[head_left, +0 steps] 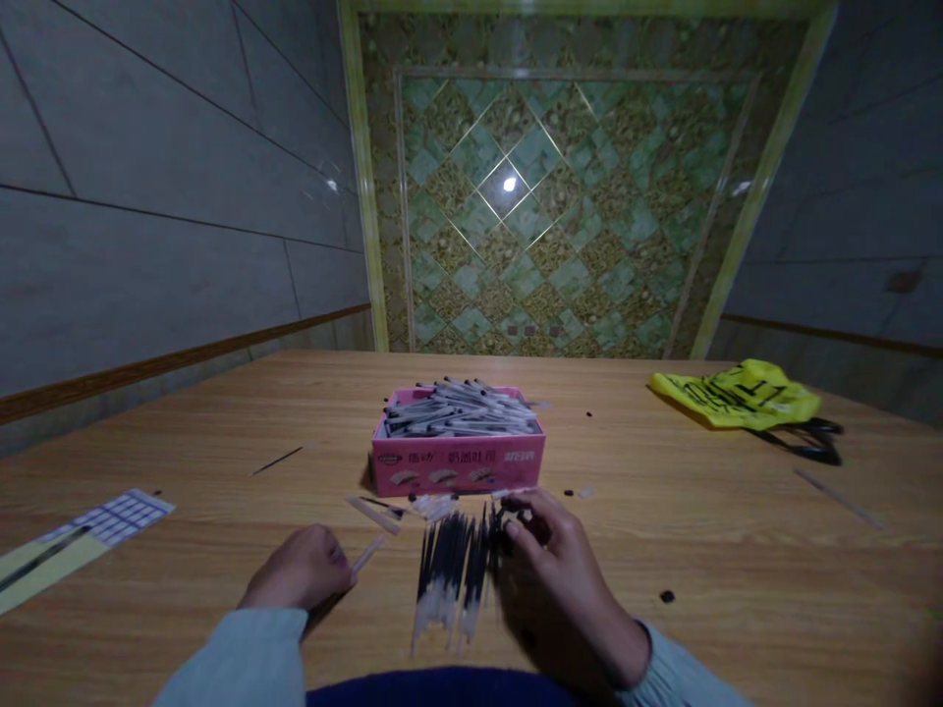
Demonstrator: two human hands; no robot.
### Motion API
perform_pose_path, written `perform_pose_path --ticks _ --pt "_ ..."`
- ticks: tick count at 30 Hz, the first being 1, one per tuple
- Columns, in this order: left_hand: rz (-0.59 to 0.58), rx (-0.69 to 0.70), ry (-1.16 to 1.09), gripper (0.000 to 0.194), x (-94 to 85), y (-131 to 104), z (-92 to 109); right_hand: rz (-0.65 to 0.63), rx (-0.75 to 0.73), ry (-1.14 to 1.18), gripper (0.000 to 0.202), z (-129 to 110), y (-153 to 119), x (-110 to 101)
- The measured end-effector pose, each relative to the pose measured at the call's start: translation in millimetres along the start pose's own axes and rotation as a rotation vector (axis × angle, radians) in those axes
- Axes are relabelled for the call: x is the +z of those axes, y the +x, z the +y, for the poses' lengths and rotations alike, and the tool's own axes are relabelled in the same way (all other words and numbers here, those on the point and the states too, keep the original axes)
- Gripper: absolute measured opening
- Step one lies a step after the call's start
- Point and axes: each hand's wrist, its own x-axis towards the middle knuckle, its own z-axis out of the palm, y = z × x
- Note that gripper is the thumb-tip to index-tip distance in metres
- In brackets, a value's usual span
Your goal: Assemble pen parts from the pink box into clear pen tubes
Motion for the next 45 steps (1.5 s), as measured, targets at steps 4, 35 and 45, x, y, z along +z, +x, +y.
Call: perform_pose_path --ticks 4,35,45 --pt "-0.15 0.03 -0.322 0.022 3.3 -6 24 -0.034 0.049 -0.065 0.016 9 -2 -3" --pt "-0.07 -0.398 -1.667 0.023 72.0 -33 72 -0.589 -0.628 -0.437 0.015 7 -5 -5" --pt "-0.107 -0.409 -1.638 0.016 71.3 -35 75 -0.347 -0.657 -0.225 0.011 7 -7 -6"
